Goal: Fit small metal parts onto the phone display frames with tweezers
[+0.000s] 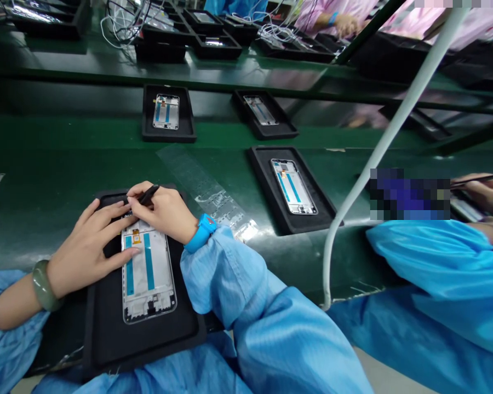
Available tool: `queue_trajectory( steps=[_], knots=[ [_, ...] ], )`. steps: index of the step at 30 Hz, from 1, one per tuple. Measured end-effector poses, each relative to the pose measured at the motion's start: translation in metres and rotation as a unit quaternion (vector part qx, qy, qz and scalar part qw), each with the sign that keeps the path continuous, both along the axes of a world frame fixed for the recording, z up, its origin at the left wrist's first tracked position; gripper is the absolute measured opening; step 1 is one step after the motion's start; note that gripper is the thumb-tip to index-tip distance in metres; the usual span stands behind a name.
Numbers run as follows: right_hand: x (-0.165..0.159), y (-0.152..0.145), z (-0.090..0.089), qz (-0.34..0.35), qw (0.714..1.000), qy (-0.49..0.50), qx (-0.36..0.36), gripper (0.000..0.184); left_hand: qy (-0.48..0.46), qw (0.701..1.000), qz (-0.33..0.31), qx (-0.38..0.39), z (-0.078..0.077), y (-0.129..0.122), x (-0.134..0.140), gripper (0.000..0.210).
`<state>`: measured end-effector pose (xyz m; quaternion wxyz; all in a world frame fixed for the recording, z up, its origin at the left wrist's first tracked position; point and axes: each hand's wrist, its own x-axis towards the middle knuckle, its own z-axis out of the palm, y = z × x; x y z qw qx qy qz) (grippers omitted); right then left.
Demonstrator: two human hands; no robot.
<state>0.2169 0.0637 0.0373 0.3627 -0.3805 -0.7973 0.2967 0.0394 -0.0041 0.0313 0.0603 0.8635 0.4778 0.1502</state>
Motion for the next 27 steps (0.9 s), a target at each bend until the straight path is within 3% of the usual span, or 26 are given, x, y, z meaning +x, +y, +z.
queue_trajectory(
  steps=[5,13,19,27],
  knots=[
    [-0.005,0.002,0.004,0.032,0.998,-0.040,0.032,0.015,-0.010,1.000,0.002,-0.002,0.001,0.000,0.001,0.051],
    [-0.012,0.011,0.012,-0.003,0.998,-0.069,-0.013,0.017,0.014,1.000,0.005,-0.005,0.004,0.001,0.003,0.053],
    [-0.007,0.010,0.009,-0.020,0.999,-0.036,-0.020,0.017,0.019,1.000,0.005,0.007,0.003,0.001,0.002,0.054],
    [-0.002,0.010,0.009,0.006,0.999,-0.041,0.005,0.014,0.018,1.000,0.004,0.013,0.002,0.000,0.002,0.053]
  ],
)
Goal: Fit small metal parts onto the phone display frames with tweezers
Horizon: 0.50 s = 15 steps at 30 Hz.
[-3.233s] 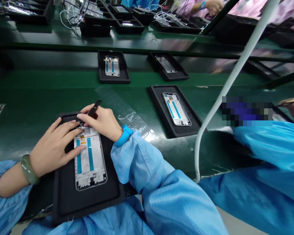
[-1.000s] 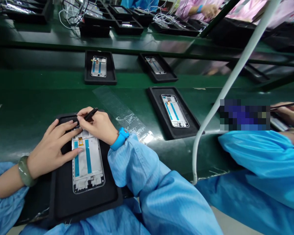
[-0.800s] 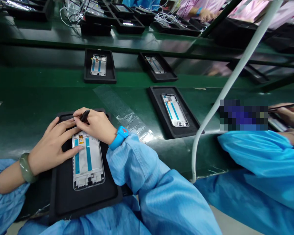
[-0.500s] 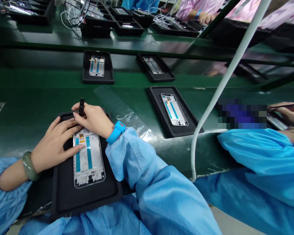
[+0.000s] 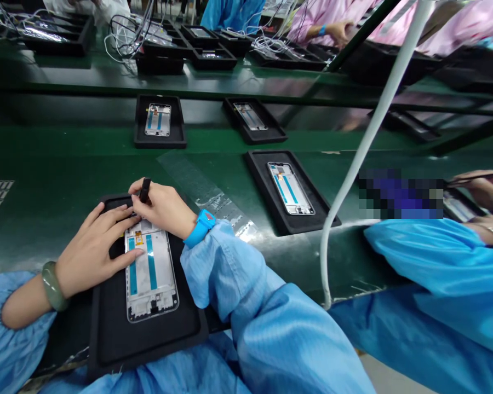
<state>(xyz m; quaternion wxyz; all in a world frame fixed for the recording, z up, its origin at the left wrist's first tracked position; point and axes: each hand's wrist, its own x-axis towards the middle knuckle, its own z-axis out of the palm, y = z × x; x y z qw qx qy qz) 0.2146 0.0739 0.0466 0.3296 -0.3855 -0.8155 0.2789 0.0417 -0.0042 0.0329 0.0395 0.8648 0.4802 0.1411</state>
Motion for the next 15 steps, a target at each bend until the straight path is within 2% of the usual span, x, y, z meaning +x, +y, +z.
queue_trajectory(
  steps=[4,9,11,15],
  knots=[
    [0.001,0.001,-0.001,-0.004,1.000,0.009,-0.017,0.015,-0.002,1.000,0.001,0.003,0.000,0.000,0.000,0.053],
    [-0.004,0.000,0.001,0.073,0.994,-0.072,0.039,0.016,0.001,1.000,-0.002,-0.014,0.003,0.003,0.001,0.048],
    [-0.001,0.002,0.005,0.087,0.992,-0.077,0.052,0.015,0.003,1.000,-0.005,-0.013,0.003,0.003,0.000,0.044],
    [0.018,0.019,0.012,-0.010,0.991,-0.067,0.114,0.020,0.005,1.000,-0.013,0.004,0.002,0.003,-0.001,0.039]
  ],
)
